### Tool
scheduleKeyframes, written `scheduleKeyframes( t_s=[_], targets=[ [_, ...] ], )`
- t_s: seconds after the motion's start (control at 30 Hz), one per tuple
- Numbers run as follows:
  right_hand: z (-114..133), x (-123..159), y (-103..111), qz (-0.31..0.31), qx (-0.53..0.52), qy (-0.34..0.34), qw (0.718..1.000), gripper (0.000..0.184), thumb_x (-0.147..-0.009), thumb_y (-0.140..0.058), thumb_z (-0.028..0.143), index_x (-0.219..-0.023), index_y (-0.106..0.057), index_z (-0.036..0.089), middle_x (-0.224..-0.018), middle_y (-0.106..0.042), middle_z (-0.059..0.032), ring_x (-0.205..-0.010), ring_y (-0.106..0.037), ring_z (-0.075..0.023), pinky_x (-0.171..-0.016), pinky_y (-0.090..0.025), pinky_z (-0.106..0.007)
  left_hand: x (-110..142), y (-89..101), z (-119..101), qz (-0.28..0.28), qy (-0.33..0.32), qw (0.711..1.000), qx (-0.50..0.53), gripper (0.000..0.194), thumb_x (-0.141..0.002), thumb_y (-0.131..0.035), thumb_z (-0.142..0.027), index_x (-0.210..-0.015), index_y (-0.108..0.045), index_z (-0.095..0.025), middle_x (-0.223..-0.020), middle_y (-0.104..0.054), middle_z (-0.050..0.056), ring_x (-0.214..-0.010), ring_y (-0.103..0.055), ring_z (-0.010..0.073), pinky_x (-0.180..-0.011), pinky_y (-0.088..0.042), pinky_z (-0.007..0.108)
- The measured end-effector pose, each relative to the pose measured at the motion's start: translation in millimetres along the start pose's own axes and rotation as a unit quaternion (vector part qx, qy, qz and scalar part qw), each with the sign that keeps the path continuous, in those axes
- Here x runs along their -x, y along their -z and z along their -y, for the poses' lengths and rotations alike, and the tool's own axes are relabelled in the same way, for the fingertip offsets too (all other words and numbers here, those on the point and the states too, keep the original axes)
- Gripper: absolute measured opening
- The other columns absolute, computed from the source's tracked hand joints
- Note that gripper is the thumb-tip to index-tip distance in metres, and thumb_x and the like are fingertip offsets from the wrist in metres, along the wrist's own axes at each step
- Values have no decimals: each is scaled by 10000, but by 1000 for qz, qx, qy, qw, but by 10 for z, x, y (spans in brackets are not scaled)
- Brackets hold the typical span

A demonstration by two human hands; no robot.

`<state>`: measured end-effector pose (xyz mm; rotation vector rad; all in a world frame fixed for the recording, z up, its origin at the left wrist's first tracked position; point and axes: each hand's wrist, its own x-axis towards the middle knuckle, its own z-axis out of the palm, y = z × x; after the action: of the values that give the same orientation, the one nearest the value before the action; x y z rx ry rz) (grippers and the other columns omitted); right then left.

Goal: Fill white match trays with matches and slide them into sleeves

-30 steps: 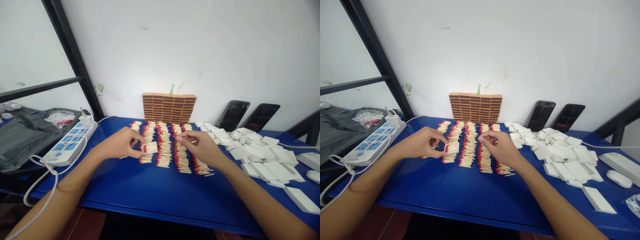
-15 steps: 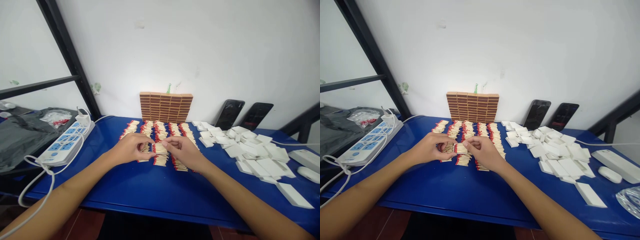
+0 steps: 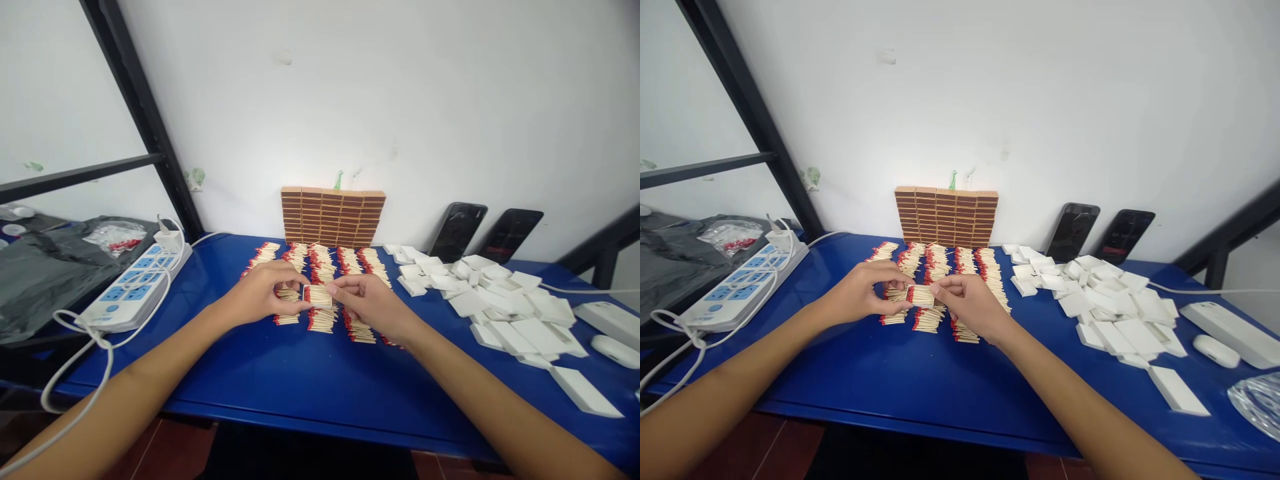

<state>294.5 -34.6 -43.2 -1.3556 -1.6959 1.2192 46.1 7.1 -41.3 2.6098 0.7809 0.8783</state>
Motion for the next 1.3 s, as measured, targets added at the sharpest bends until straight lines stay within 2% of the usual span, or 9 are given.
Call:
scheduleKeyframes(
  t_s=[0.4,0.57,0.63,0.73,0.83,0.93,1.0,1.1,1.3],
  targets=[
    [-93,-20,66,9,-25,-3,1000,533,-825,-709,685,-950,-748,168,-518,-484,61,-466,-340,-88,-466,-236,-245,7,-22,35,19,3,1000,14,355,-865,-794,-442,-1134,-753,-214,-864,-738,25,-785,-642,160,-753,-482,289],
    [-112,-20,89,-1,-36,-7,999,528,-811,-728,680,-965,-750,176,-540,-492,58,-490,-360,-93,-467,-217,-243,4,-10,52,2,34,999,20,396,-885,-771,-465,-1206,-742,-235,-889,-772,23,-814,-685,170,-766,-509,288],
    [-116,-42,83,-8,-56,-15,998,527,-784,-753,679,-946,-744,177,-541,-492,57,-490,-357,-92,-467,-207,-245,2,36,63,-33,49,998,-5,335,-952,-689,-463,-1189,-749,-234,-916,-785,30,-818,-695,169,-784,-517,292],
    [-75,-122,57,-30,-91,-33,995,506,-755,-783,663,-890,-732,177,-532,-494,51,-484,-348,-91,-456,-198,-247,2,195,140,-127,73,985,-89,320,-1010,-584,-445,-1132,-769,-214,-971,-789,48,-804,-686,168,-783,-509,299],
    [51,-273,9,-37,-87,-36,995,426,-787,-790,594,-864,-750,177,-526,-526,27,-485,-383,-99,-441,-229,-249,22,422,317,-254,135,946,-152,375,-1024,-519,-457,-1091,-775,-191,-892,-781,48,-778,-676,176,-745,-493,294],
    [232,-500,-82,-31,-62,-24,997,322,-830,-793,492,-801,-766,173,-571,-605,-19,-499,-434,-105,-428,-277,-251,59,594,535,-340,218,902,-154,427,-1008,-498,-515,-1099,-760,-189,-789,-758,33,-675,-657,166,-683,-486,282],
    [346,-685,-177,-25,-47,-6,999,283,-858,-788,429,-771,-772,160,-672,-693,-67,-517,-475,-102,-420,-300,-246,81,630,656,-365,247,885,-151,436,-1003,-489,-523,-1076,-754,-186,-778,-755,36,-680,-672,170,-700,-493,281],
    [458,-970,-364,-30,-31,-6,999,253,-884,-783,340,-729,-759,141,-779,-750,-105,-551,-528,-98,-409,-320,-222,96,584,761,-361,268,879,-160,411,-989,-502,-505,-1060,-748,-184,-760,-753,35,-708,-687,182,-732,-493,285],
    [448,-1341,-701,-33,-6,8,999,187,-896,-781,255,-779,-728,120,-633,-702,-61,-476,-527,-87,-406,-337,-201,105,478,810,-339,277,882,-171,386,-966,-542,-504,-1013,-764,-192,-755,-755,39,-692,-674,196,-722,-464,301]
  ],
)
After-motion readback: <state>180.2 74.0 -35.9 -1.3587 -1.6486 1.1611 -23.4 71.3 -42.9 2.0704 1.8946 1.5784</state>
